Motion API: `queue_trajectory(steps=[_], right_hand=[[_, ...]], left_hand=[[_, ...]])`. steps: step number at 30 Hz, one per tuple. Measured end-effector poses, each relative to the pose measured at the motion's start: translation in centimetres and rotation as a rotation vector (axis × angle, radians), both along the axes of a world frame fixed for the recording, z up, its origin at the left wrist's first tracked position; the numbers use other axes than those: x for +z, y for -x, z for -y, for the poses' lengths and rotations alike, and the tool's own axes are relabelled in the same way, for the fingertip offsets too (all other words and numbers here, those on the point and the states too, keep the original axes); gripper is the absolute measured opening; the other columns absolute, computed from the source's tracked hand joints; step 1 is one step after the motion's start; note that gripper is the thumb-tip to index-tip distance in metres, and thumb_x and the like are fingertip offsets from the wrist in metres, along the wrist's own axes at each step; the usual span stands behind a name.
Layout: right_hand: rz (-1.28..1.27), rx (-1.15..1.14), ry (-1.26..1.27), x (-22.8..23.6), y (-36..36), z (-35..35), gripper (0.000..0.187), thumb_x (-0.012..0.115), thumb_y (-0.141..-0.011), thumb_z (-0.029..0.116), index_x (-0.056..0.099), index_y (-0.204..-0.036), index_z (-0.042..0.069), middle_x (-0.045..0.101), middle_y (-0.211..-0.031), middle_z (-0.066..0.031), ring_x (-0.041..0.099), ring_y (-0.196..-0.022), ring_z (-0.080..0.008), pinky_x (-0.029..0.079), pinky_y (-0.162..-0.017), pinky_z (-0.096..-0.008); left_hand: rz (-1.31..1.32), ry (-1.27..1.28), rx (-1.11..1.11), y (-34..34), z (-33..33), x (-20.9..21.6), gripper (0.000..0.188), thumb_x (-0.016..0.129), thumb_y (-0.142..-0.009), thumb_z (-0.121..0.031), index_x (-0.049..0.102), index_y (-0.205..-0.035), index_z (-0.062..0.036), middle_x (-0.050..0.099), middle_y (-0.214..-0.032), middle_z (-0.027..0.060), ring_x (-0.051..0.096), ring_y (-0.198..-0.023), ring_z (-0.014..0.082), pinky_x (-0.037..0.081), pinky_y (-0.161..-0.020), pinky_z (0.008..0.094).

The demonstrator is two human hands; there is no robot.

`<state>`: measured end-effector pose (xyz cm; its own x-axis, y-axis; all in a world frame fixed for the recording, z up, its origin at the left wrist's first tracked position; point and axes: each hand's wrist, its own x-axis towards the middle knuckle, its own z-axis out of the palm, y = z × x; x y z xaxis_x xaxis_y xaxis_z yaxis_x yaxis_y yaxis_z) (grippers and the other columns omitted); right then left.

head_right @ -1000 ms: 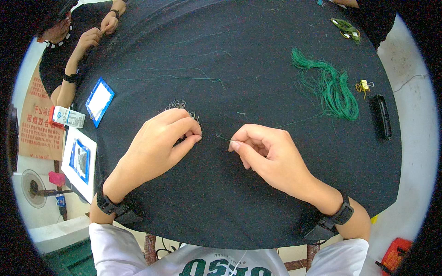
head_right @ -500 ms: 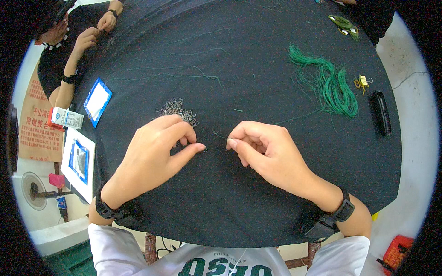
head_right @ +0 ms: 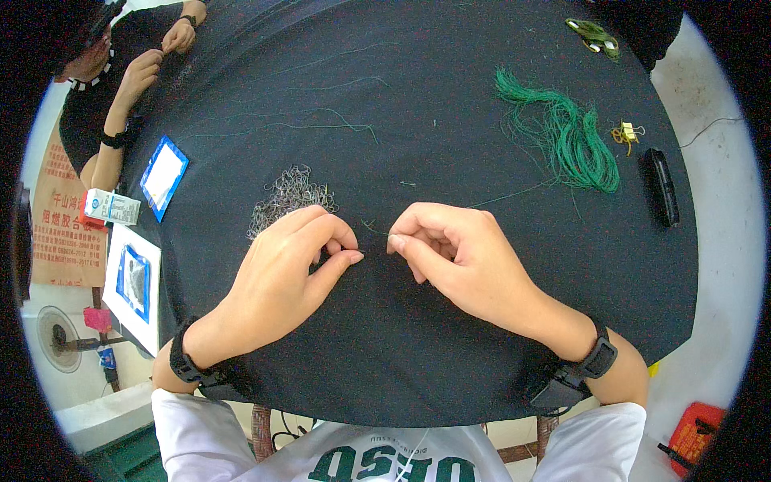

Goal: The person threads a thin line through small metal tackle components and ties knots by hand to secure them. The person handles small metal rings and green line while working at a table.

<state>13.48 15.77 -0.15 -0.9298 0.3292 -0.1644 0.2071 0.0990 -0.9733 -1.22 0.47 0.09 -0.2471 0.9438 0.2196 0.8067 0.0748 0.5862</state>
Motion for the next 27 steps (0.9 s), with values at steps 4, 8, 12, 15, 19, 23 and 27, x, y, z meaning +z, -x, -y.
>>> queue_trajectory(steps=[4, 8, 12, 15, 19, 23, 27], right_hand=[[0.004, -0.006, -0.007, 0.0, -0.1, 0.0, 0.011, 0.057, -0.09, 0.008, 0.062, -0.085, 0.0, 0.056, -0.066, 0.002, 0.052, -0.058, -0.0027, 0.041, -0.051, -0.0194], [-0.012, -0.004, -0.029, -0.2, -0.1, 0.0, 0.01, 0.058, -0.09, 0.008, 0.062, -0.086, 0.0, 0.057, -0.065, 0.0024, 0.052, -0.058, -0.0021, 0.04, -0.05, -0.0193], [-0.159, 0.015, -0.233, -0.2, -0.5, 0.2, 0.007, 0.06, -0.087, 0.006, 0.065, -0.09, 0.001, 0.062, -0.069, -0.0034, 0.056, -0.056, -0.0062, 0.043, -0.05, -0.022], [-0.214, 0.042, -0.4, 0.0, -0.7, 0.4, 0.008, 0.063, -0.084, 0.003, 0.066, -0.091, 0.002, 0.066, -0.074, -0.0096, 0.06, -0.056, -0.0128, 0.046, -0.052, -0.025], [-0.315, 0.038, -0.489, -0.6, -0.8, 0.5, 0.01, 0.065, -0.081, 0.003, 0.067, -0.091, 0.003, 0.067, -0.075, -0.01, 0.063, -0.058, -0.017, 0.048, -0.053, -0.0265], [-0.321, 0.069, -0.48, -0.4, -0.7, 0.3, 0.009, 0.065, -0.082, 0.004, 0.067, -0.091, 0.003, 0.066, -0.073, -0.0104, 0.061, -0.057, -0.0171, 0.047, -0.051, -0.027], [-0.335, 0.082, -0.471, -0.5, -0.7, 0.2, 0.009, 0.065, -0.082, 0.004, 0.067, -0.09, 0.002, 0.065, -0.071, -0.0106, 0.059, -0.054, -0.0171, 0.044, -0.049, -0.0273]], left_hand=[[0.092, 0.039, -0.054, 0.4, -0.2, 0.0, 0.012, 0.068, -0.076, -0.005, 0.059, -0.084, -0.0027, 0.054, -0.076, 0.0086, 0.055, -0.067, 0.0224, 0.045, -0.06, 0.0318], [0.108, 0.014, -0.091, 0.4, -0.4, -0.1, 0.012, 0.068, -0.076, -0.004, 0.059, -0.084, -0.0027, 0.054, -0.075, 0.0081, 0.055, -0.066, 0.0216, 0.045, -0.06, 0.0316], [0.166, -0.081, -0.137, 0.1, -0.5, -0.2, 0.012, 0.066, -0.077, -0.002, 0.056, -0.082, -0.0016, 0.056, -0.075, 0.0076, 0.057, -0.065, 0.0227, 0.046, -0.057, 0.0334], [0.229, -0.139, -0.122, -0.2, -0.5, -0.3, 0.011, 0.067, -0.078, -0.003, 0.057, -0.084, -0.0017, 0.058, -0.076, 0.0067, 0.057, -0.061, 0.0189, 0.045, -0.055, 0.0309], [0.31, -0.192, -0.133, -0.3, -0.4, -0.6, 0.011, 0.067, -0.079, -0.003, 0.058, -0.086, -0.002, 0.059, -0.078, 0.0061, 0.059, -0.063, 0.0158, 0.045, -0.053, 0.0285], [0.334, -0.216, -0.139, -0.5, -0.5, -0.9, 0.01, 0.066, -0.079, -0.002, 0.059, -0.086, -0.0023, 0.059, -0.078, 0.0058, 0.06, -0.066, 0.0147, 0.044, -0.05, 0.0263], [0.32, -0.268, -0.162, -0.5, -0.6, -0.9, 0.011, 0.066, -0.079, -0.001, 0.06, -0.088, -0.0027, 0.06, -0.079, 0.0053, 0.061, -0.067, 0.0139, 0.042, -0.046, 0.0241]])
